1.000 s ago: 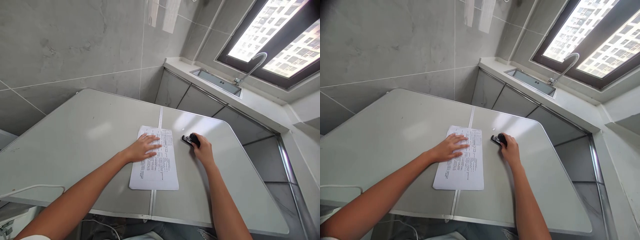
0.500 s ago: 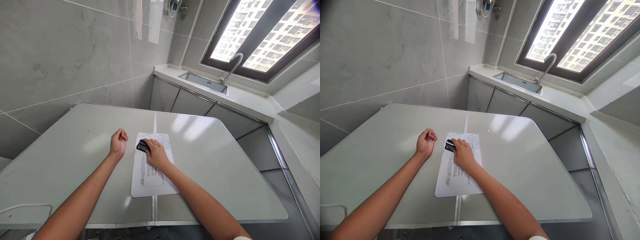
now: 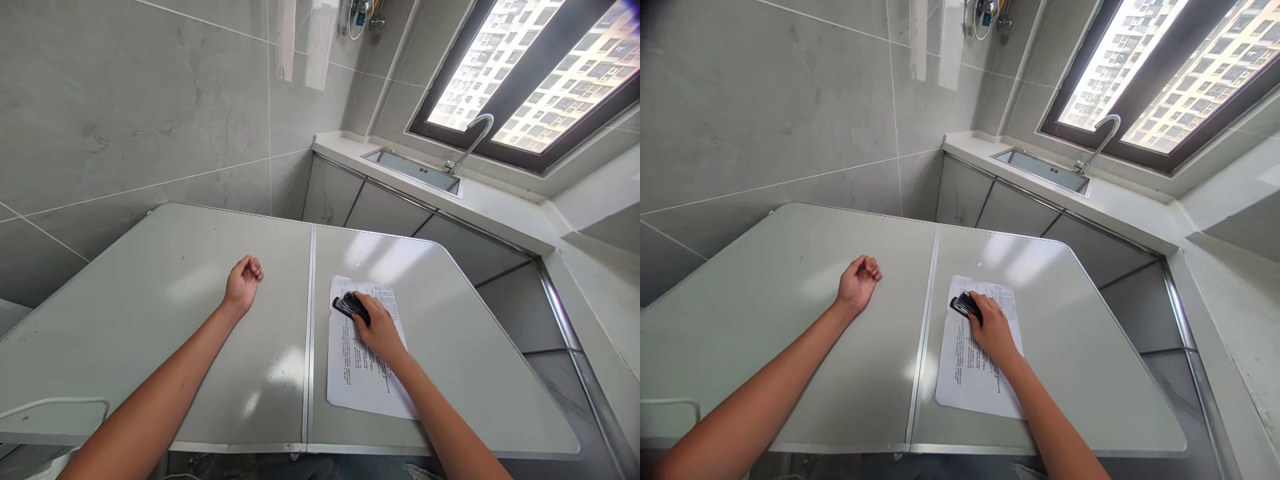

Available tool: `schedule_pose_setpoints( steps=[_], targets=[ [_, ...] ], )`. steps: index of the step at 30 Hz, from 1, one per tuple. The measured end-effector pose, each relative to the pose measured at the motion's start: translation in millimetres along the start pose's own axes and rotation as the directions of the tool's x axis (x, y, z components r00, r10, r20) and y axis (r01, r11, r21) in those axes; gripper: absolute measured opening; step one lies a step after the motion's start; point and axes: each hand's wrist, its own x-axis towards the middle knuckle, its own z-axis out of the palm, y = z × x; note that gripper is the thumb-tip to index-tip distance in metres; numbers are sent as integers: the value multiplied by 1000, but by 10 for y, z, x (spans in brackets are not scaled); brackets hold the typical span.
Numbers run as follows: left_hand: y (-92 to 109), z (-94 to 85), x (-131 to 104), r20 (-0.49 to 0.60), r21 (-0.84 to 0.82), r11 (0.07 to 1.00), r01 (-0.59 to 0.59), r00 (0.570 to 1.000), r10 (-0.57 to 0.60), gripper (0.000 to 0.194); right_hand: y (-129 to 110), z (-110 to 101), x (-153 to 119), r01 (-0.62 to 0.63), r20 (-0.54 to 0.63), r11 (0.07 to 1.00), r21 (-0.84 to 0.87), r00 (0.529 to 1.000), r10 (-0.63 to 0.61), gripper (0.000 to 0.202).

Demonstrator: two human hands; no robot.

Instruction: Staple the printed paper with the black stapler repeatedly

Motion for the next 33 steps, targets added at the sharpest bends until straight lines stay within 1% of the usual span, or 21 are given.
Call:
schedule_pose_setpoints(
  steps=[3, 4, 5, 6, 7, 9, 10, 11, 12, 14, 17, 19, 24, 28, 33],
  targets=[
    [5, -1, 7, -9, -20, 1000, 3, 1000, -4, 36, 74, -164, 118, -14, 107, 997, 78, 994, 6, 45],
    [8, 0, 8, -7, -27, 1000, 4, 1000, -4, 36, 144, -246, 184, -35, 113, 993, 117, 993, 21, 44],
    [12, 3, 7, -4, -32, 999, 5, 1000, -5, 35, 245, -336, 256, -67, 93, 986, 151, 994, 53, 41],
    [16, 6, 7, -1, -36, 999, 6, 1000, -6, 35, 376, -425, 329, -115, 23, 978, 177, 993, 113, 37],
    [18, 7, 6, 1, -36, 999, 6, 1000, -6, 36, 531, -505, 394, -173, -66, 967, 185, 980, 188, 35],
    [19, 6, 7, 1, -27, 1000, 4, 1000, -4, 36, 874, -613, 481, -320, -190, 940, 116, 922, 337, 40],
    [17, 2, 8, -3, -17, 1000, 1, 1000, -1, 37, 1039, -633, 497, -380, -219, 923, 58, 898, 383, 42],
    [13, -3, 11, -5, -5, 1000, -3, 1000, 3, 37, 1185, -632, 496, -420, -240, 908, 7, 880, 409, 42],
    [9, -9, 14, -6, 5, 1000, -7, 1000, 7, 38, 1304, -613, 481, -440, -251, 897, -39, 874, 417, 41],
    [3, -21, 20, -5, 11, 1000, -9, 1000, 9, 38, 1452, -542, 430, -433, -243, 895, -106, 884, 399, 38],
    [2, -28, 23, -1, -21, 1000, -2, 1000, 2, 37, 1504, -446, 368, -383, -207, 907, -175, 915, 346, 34],
    [5, -30, 23, -8, -56, 998, 12, 1000, -13, 36, 1506, -427, 356, -365, -189, 913, -183, 924, 331, 33],
    [2, -47, 30, -20, -121, 992, 47, 999, -50, 34, 1584, -463, 355, -375, -170, 925, -65, 917, 360, 35],
    [-2, -55, 37, -19, -144, 988, 48, 998, -51, 34, 1630, -469, 343, -362, -168, 930, -58, 922, 348, 35],
    [-2, -47, 39, -28, -144, 988, 56, 998, -61, 35, 1632, -453, 345, -369, -164, 927, -61, 920, 356, 35]
  ],
)
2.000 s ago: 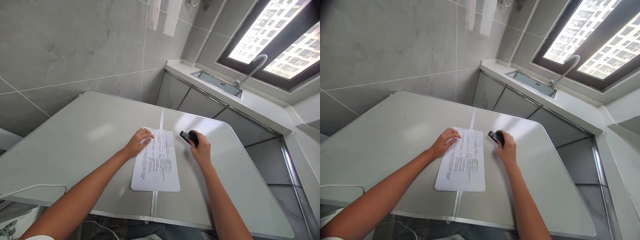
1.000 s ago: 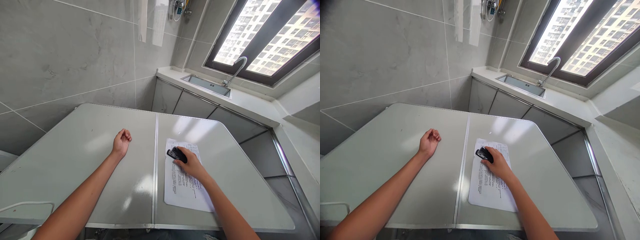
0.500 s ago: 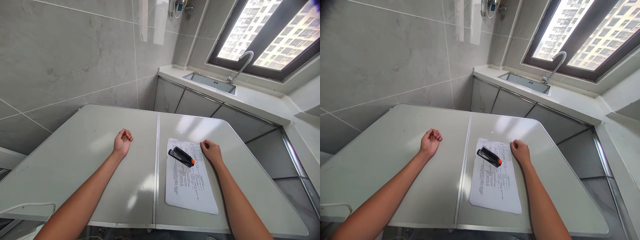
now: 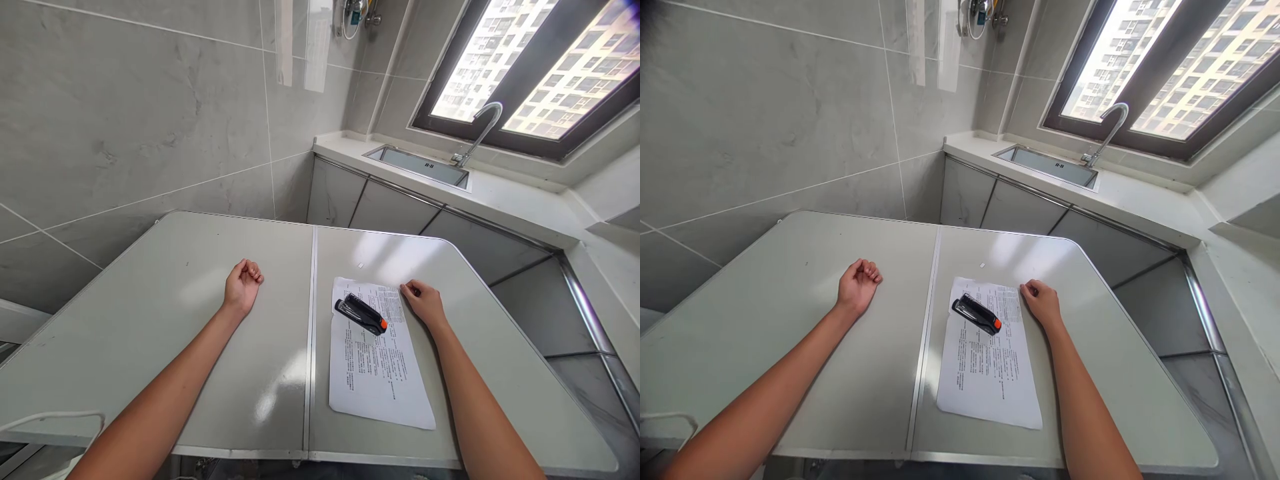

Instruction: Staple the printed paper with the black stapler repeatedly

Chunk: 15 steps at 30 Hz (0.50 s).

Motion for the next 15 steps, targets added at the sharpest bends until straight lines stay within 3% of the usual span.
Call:
schedule_pose_setpoints(
  steps=[9, 13, 15],
  targets=[
    [-9, -19, 19, 0, 13, 1000, 0, 1000, 0, 35, -62, -33, -13, 47, -29, 998, -43, 998, -49, 37],
    [-13, -10, 14, 3, 23, 1000, -2, 1000, 2, 35, -375, 2, -94, 151, -186, 979, -133, 967, -175, 37],
    [-9, 6, 4, 3, 27, 1000, -5, 1000, 5, 35, -614, 87, -158, 254, -123, 963, -87, 957, -264, 37]
  ],
)
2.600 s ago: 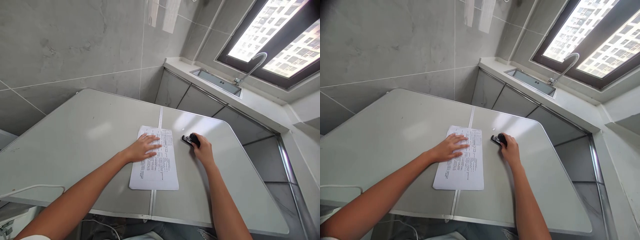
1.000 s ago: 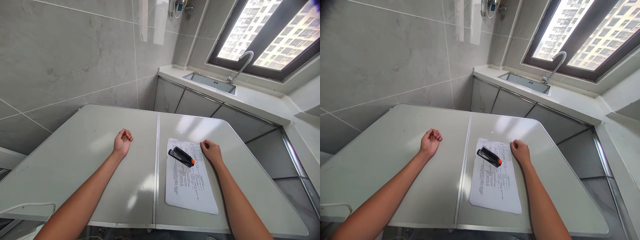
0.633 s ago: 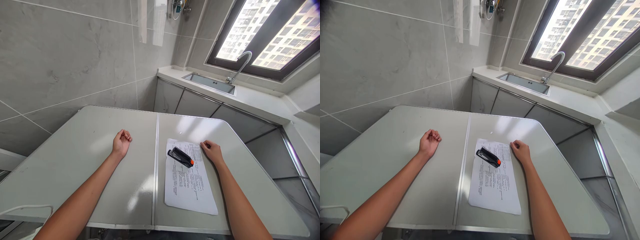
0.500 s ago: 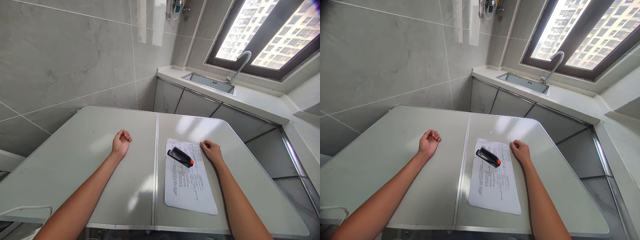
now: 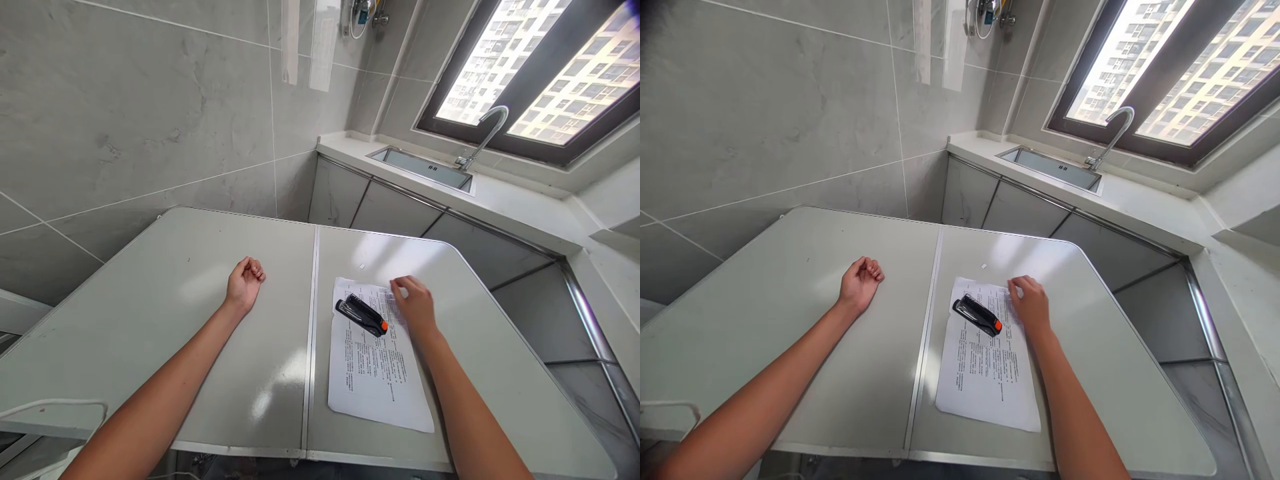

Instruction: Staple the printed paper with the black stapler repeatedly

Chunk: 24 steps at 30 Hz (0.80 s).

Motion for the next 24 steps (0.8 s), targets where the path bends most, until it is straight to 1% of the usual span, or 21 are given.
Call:
schedule_pose_setpoints(
  steps=[1, 2, 4, 6, 7, 11, 17, 19, 22, 24],
  targets=[
    [3, 8, -5, -2, 2, 1000, 0, 1000, 0, 35, -130, 45, -7, 56, 83, 997, 54, 995, -61, 37],
    [7, 15, -10, -6, 3, 1000, -1, 1000, 1, 35, -253, 93, -16, 109, 182, 988, 106, 975, -128, 37],
    [11, 24, -14, -12, 6, 1000, 0, 1000, 0, 34, -453, 181, -37, 193, 361, 966, 172, 900, -244, 41],
    [9, 23, -12, -14, 10, 1000, 0, 1000, 0, 34, -585, 231, -59, 247, 464, 950, 190, 830, -309, 45],
    [5, 20, -8, -12, 12, 1000, 0, 1000, 0, 35, -629, 239, -69, 264, 489, 944, 197, 809, -328, 47],
    [-16, 1, 4, -3, 14, 1000, 3, 1000, -3, 35, -763, 209, -115, 310, 528, 912, 269, 745, -409, 49],
    [-24, -10, -2, 14, 3, 1000, -3, 1000, 3, 35, -972, 223, -201, 425, 528, 796, 431, 597, -604, 49],
    [-27, -19, 1, 17, 3, 1000, -8, 1000, 8, 35, -1045, 251, -233, 459, 517, 761, 458, 559, -648, 49],
    [-38, -37, 11, 15, -1, 1000, -14, 1000, 14, 34, -1188, 307, -283, 500, 501, 721, 479, 519, -693, 50],
    [-48, -40, 14, 7, -1, 1000, -17, 1000, 17, 35, -1316, 360, -312, 520, 483, 703, 486, 510, -711, 50]
  ],
)
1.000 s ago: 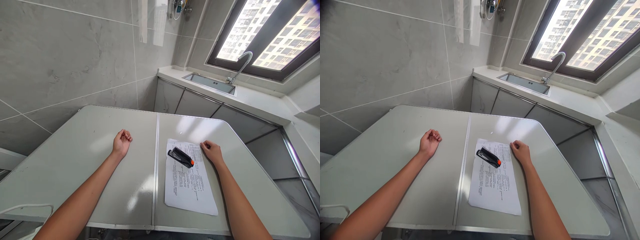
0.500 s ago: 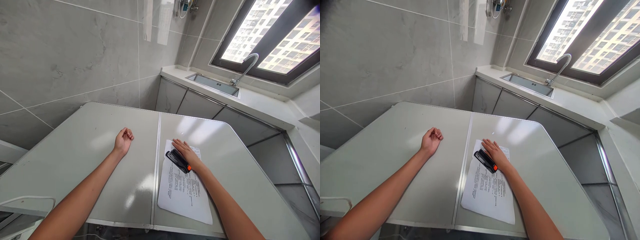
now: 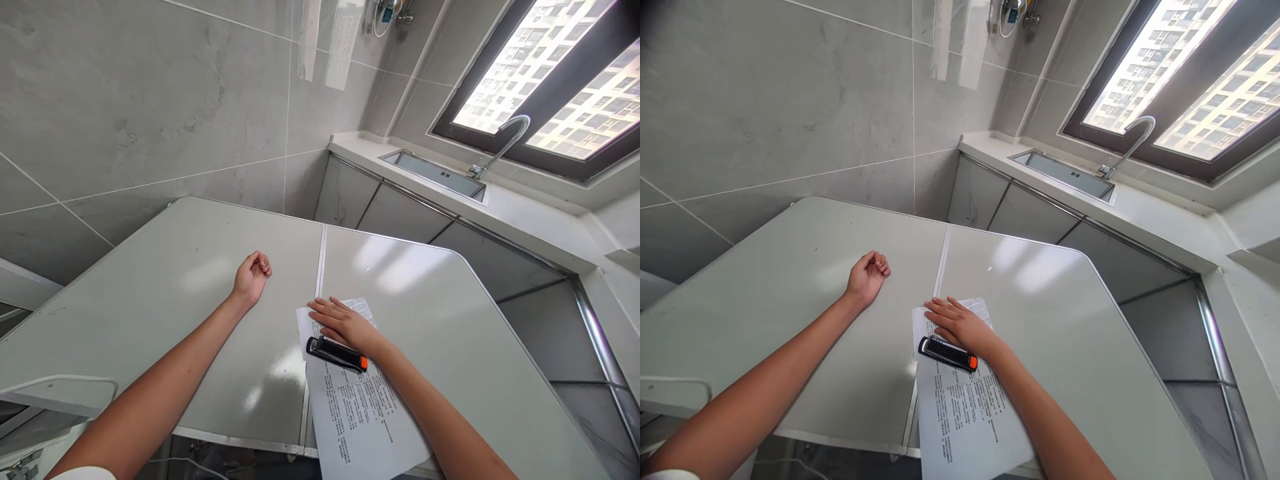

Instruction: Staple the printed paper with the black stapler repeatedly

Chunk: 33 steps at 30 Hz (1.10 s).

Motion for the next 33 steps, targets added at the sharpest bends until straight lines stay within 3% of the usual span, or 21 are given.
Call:
schedule_pose_setpoints(
  steps=[5, 8, 12, 17, 21, 24, 26, 27, 29, 31, 32, 33],
  targets=[
    [27, 24, -3, -3, -17, 1000, 3, 1000, -3, 40, -161, 187, 427, 2, -29, 999, -44, 1000, -3, 47],
    [175, -16, 26, 10, -9, 1000, 30, 999, -30, 53, -191, 311, 789, -60, -73, 995, -80, 996, 54, 45],
    [531, -216, 104, 9, 25, 999, 41, 999, -42, 58, -188, 459, 1305, -149, -121, 982, -112, 983, 135, 44],
    [781, -503, 186, -67, -25, 994, -104, 993, 102, 58, -219, 643, 1838, -165, -142, 979, -118, 979, 148, 43],
    [725, -554, 227, -74, -24, 991, -135, 988, 133, 57, -289, 702, 2058, -146, -159, 986, -80, 978, 132, 44],
    [667, -527, 244, -75, -12, 990, -141, 987, 139, 56, -196, 541, 1930, -166, -245, 986, 24, 955, 167, 45],
    [645, -508, 248, -85, -3, 989, -148, 985, 147, 57, 16, 328, 1642, -296, -351, 948, 115, 881, 317, 45],
    [638, -502, 250, -90, 0, 989, -147, 985, 146, 58, 165, 204, 1445, -390, -414, 908, 151, 809, 416, 44],
    [628, -498, 254, -98, 6, 990, -144, 985, 144, 59, 508, -38, 994, -573, -548, 798, 187, 613, 569, 39],
    [620, -501, 257, -100, 14, 990, -137, 985, 138, 59, 839, -228, 558, -716, -616, 675, 180, 453, 645, 35],
    [616, -502, 257, -100, 19, 991, -130, 986, 131, 59, 975, -291, 376, -755, -617, 631, 178, 415, 669, 36],
    [612, -502, 256, -102, 24, 992, -122, 987, 124, 59, 1084, -331, 231, -763, -597, 622, 177, 419, 684, 35]
  ],
)
